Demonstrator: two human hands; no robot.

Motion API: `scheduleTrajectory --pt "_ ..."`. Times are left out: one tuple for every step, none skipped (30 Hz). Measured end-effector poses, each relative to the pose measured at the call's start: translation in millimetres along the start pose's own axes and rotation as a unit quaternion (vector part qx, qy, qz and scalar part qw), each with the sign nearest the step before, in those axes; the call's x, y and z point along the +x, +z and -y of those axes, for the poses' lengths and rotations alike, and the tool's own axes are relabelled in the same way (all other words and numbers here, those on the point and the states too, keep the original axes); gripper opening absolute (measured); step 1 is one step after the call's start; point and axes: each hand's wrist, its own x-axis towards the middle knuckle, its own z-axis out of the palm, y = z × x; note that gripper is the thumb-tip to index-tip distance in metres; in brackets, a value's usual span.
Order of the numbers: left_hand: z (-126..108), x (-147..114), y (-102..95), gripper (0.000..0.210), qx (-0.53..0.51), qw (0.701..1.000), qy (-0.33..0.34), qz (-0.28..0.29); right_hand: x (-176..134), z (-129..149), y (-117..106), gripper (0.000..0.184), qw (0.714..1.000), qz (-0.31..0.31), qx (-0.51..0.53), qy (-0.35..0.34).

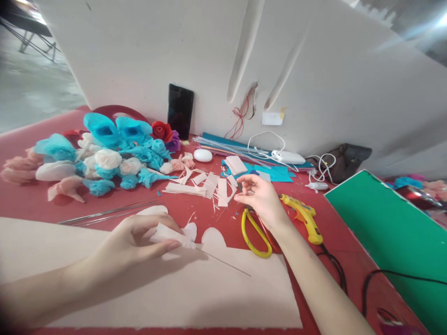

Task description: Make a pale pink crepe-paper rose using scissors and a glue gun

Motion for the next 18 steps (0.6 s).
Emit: scheduleTrajectory --pt "0.3 0.0 0.2 0.02 0.001 1.0 0.002 -0.003 -0.1 0.6 0.4 0.037 1.0 -0.009 -0.003 0.002" --pt "0.6 0.0 0.5 0.02 0.001 1.0 0.003 -0.007 0.0 1.1 0.4 0.034 1.0 -0.015 -0.005 0.005" --pt "0.8 0.1 0.7 0.02 0.002 1.0 0.002 -0.01 0.1 1.3 0.3 0.031 1.0 -0.019 -0.007 0.009" --pt "0.9 0.1 0.8 0.02 0.002 1.0 0.001 -0.013 0.4 1.4 -0.1 0.028 1.0 -0.019 -0.006 0.012" --pt "0.8 0.1 0.8 0.021 0.004 1.0 0.0 -0.015 0.7 1.5 -0.4 0.026 1.0 -0.015 -0.003 0.015" --pt "0.5 0.1 0.7 0.021 0.005 1.0 0.0 -0.015 0.9 1.7 -0.7 0.027 1.0 -0.009 0.001 0.016" --pt "0.0 0.1 0.5 0.021 0.005 1.0 0.001 -0.013 0.9 1.9 -0.8 0.03 1.0 0.0 0.007 0.015" --pt "-0.4 0.0 0.4 0.02 0.005 1.0 0.001 -0.013 0.9 2.3 -0.7 0.036 1.0 0.01 0.014 0.014" --pt "-0.8 0.0 0.3 0.02 0.004 1.0 0.002 -0.013 0.7 2.8 -0.5 0.042 1.0 0.02 0.02 0.013" --pt "-1.0 -0.1 0.2 0.02 0.001 1.0 0.002 -0.014 0.3 3.3 -0.1 0.047 0.999 0.028 0.026 0.012" --pt "-1.0 -0.2 0.3 0.02 -0.002 1.0 0.001 -0.017 -0.1 3.9 0.4 0.048 0.999 0.034 0.03 0.012" --pt "-0.7 -0.3 0.5 0.02 -0.006 1.0 0.002 -0.017 -0.5 4.4 0.9 0.046 0.999 0.037 0.033 0.013" --pt "-0.3 -0.3 0.7 0.019 -0.012 1.0 0.002 -0.016 -1.0 4.8 1.4 0.042 0.999 0.037 0.035 0.015" --pt "0.3 -0.4 0.9 0.019 -0.018 1.0 0.003 -0.012 -1.4 5.2 1.9 0.038 0.999 0.036 0.035 0.017" --pt "0.9 -0.5 1.0 0.019 -0.023 1.0 0.005 -0.01 -1.7 5.4 2.3 0.035 0.999 0.034 0.034 0.019" --pt "1.4 -0.5 1.1 0.019 -0.025 1.0 0.006 -0.008 -1.9 5.6 2.8 0.033 0.999 0.033 0.031 0.021" --pt "1.6 -0.5 1.1 0.019 -0.025 1.0 0.007 -0.008 -2.1 5.7 3.2 0.033 0.999 0.032 0.027 0.023" --pt "1.7 -0.5 1.0 0.018 -0.023 1.0 0.007 -0.009 -2.2 5.7 3.6 0.033 0.999 0.031 0.022 0.023"
